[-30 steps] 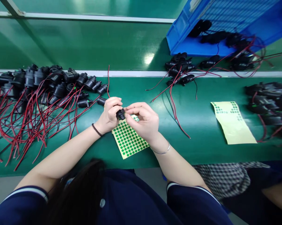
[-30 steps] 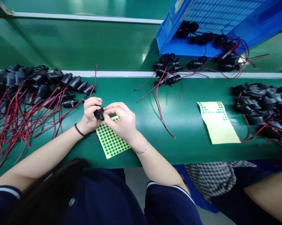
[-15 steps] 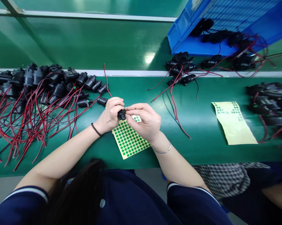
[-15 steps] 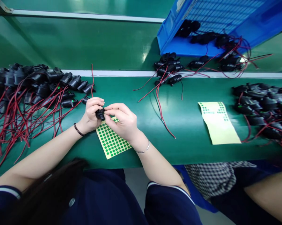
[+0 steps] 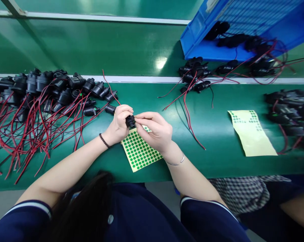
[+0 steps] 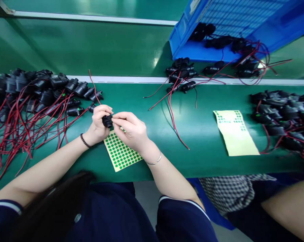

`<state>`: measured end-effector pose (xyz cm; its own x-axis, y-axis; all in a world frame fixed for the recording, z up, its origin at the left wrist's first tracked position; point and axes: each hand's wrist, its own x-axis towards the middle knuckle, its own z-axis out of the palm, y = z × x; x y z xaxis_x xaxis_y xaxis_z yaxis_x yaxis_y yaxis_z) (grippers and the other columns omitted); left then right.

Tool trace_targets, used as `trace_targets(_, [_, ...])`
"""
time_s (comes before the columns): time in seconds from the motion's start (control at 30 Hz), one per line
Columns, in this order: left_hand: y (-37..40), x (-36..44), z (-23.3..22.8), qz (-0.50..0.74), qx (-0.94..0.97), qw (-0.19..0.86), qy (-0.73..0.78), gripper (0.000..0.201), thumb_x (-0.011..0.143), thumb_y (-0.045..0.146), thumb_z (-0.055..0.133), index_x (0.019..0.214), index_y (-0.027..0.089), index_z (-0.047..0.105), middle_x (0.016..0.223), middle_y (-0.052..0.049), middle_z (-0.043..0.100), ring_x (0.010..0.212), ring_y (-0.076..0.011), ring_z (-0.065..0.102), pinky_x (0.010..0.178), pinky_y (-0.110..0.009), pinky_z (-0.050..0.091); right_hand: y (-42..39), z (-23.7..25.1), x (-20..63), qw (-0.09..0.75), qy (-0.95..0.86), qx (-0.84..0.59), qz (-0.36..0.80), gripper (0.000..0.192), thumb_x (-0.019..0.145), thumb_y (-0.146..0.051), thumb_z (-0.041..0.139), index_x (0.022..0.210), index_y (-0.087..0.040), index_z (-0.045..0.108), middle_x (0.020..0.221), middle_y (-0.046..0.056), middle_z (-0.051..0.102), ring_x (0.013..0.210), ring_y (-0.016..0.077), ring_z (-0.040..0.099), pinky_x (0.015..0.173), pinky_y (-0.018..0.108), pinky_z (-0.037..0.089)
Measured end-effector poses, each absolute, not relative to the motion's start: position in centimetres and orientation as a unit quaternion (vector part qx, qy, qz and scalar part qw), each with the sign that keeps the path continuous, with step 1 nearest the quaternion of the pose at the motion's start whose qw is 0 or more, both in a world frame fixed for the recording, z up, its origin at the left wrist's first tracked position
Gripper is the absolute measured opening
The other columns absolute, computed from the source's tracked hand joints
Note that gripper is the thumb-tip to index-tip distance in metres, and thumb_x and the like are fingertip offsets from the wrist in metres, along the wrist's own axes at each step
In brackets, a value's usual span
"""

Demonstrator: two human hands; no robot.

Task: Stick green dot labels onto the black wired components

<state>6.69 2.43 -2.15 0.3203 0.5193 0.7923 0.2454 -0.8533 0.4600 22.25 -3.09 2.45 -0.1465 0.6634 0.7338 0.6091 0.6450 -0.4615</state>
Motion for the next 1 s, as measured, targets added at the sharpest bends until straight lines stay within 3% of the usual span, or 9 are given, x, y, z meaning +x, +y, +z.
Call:
trace_targets(0.1, [2.3,7.0,-2.3,0.554,0.772,0.183,0.252,0.025,0.097,0.023,0.045,0.119,0.027,0.035,0.11,-0.006,0.05,0.102,-0.0181,0.057,0.085,-0.04,0.056,-3.1,2.4,22.0,0.546,-0.697,-0.442,0.147,0.02,0.087,-0.01,0.065,0.1,-0.023,0.074,0.1,0.006,0.073,0.093,0.0181,0.073,0.079,0.033,0.065])
trace_targets(0.2, [2.3,7.1,-2.5,0.557,0.762,0.211,0.253,0.025,0.097,0.023,0.045,0.119,0.027,0.034,0.111,-0.006,0.049,0.102,-0.018,0.057,0.084,-0.04,0.056,-3.2,2.3,21.8,0.555,-0.668,-0.458,0.188,0.018,0.088,-0.013,0.065,0.1,-0.023,0.075,0.101,0.007,0.073,0.094,0.0188,0.072,0.078,0.035,0.064])
trace_targets(0.6, [2.2,6.5,-2.7,0.493,0.827,0.155,0.223,0.029,0.096,0.014,0.041,0.123,0.023,0.034,0.112,-0.009,0.051,0.105,-0.0197,0.054,0.087,-0.041,0.053,-2.9,2.5,22.2,0.5,-0.725,-0.471,0.045,0.013,0.083,-0.011,0.066,0.081,-0.023,0.071,0.084,0.003,0.075,0.079,0.0165,0.072,0.071,0.03,0.062])
trace_targets(0.77, [2.3,7.1,-2.9,0.483,0.831,0.132,0.242,0.027,0.096,0.015,0.04,0.122,0.022,0.034,0.112,-0.01,0.051,0.106,-0.0195,0.055,0.086,-0.04,0.055,-2.7,2.2,22.4,0.503,-0.721,-0.473,0.065,0.01,0.084,-0.014,0.067,0.081,-0.023,0.072,0.085,0.003,0.075,0.079,0.0173,0.072,0.071,0.033,0.062])
trace_targets(0.87, [2.9,6.9,-0.7,0.512,0.82,0.115,0.228,0.027,0.096,0.017,0.043,0.121,0.022,0.035,0.109,-0.01,0.054,0.105,-0.0197,0.057,0.085,-0.04,0.055,-2.6,2.0,22.9,0.538,-0.69,-0.475,0.092,0.01,0.086,-0.016,0.068,0.09,-0.022,0.074,0.093,0.006,0.075,0.087,0.0199,0.072,0.08,0.038,0.062])
trace_targets(1.0, [2.8,2.7,6.3,0.542,0.779,0.104,0.299,0.034,0.095,0.03,0.058,0.124,0.026,0.04,0.115,-0.008,0.058,0.112,-0.0234,0.058,0.095,-0.046,0.053,-2.1,1.9,24.0,0.618,-0.613,-0.485,0.088,0.012,0.088,-0.018,0.066,0.097,-0.022,0.074,0.1,0.008,0.072,0.094,0.0227,0.071,0.081,0.043,0.061])
